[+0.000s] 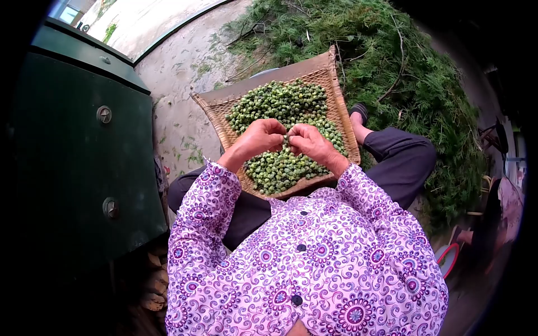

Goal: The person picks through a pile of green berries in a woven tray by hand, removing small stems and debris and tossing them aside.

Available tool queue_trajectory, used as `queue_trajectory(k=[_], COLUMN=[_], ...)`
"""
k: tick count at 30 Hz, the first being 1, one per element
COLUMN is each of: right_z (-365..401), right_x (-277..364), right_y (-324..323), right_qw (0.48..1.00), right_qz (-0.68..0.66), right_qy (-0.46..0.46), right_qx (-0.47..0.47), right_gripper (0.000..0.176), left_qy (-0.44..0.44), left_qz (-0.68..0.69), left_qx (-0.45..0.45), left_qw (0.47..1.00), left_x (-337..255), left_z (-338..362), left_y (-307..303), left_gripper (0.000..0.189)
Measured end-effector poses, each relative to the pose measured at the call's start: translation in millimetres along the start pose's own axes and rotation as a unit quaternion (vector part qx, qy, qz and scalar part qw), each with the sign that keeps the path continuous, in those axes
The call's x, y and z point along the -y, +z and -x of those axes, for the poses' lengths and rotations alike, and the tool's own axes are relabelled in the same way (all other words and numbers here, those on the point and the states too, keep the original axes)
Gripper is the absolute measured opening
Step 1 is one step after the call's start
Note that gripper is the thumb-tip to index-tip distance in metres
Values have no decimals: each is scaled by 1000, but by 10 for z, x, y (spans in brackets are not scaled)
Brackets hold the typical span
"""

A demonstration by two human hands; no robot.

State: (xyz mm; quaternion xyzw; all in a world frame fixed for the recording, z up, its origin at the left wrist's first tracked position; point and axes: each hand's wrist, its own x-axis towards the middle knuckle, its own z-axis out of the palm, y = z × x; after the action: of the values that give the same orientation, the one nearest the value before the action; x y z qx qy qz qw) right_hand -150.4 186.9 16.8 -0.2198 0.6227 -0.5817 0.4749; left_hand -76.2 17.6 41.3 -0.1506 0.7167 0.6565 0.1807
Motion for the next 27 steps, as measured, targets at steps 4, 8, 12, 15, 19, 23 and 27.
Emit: queue_trajectory(k=[4,8,12,15,19,23,27], right_z=[14,70,63,88,-203,-594,-999], right_x=[-87,17,-181,-139,-284,-366,-538], right_y=[-81,-568,-1442,-1337,-1086,-688,-522], right_qw=[986,935,824,879,970,940,908], right_qz=[-163,-322,-450,-327,64,296,391], right_qy=[30,-13,-74,-55,51,-38,-55], right_qx=[-3,-149,-338,-342,-231,-164,-141], right_gripper=[6,9,11,7,30,40,33], left_qy=[1,10,33,40,122,166,151], left_qz=[-47,-246,-307,-173,94,203,222], left_qx=[18,101,135,22,-88,-184,-212], left_qw=[999,964,942,984,984,947,940], left_x=[-52,-52,-42,-258,-462,-570,-536], left_z=[27,122,228,294,360,463,494], left_y=[-5,6,29,-122,-423,-636,-678], left_gripper=[9,19,32,33,30,22,21])
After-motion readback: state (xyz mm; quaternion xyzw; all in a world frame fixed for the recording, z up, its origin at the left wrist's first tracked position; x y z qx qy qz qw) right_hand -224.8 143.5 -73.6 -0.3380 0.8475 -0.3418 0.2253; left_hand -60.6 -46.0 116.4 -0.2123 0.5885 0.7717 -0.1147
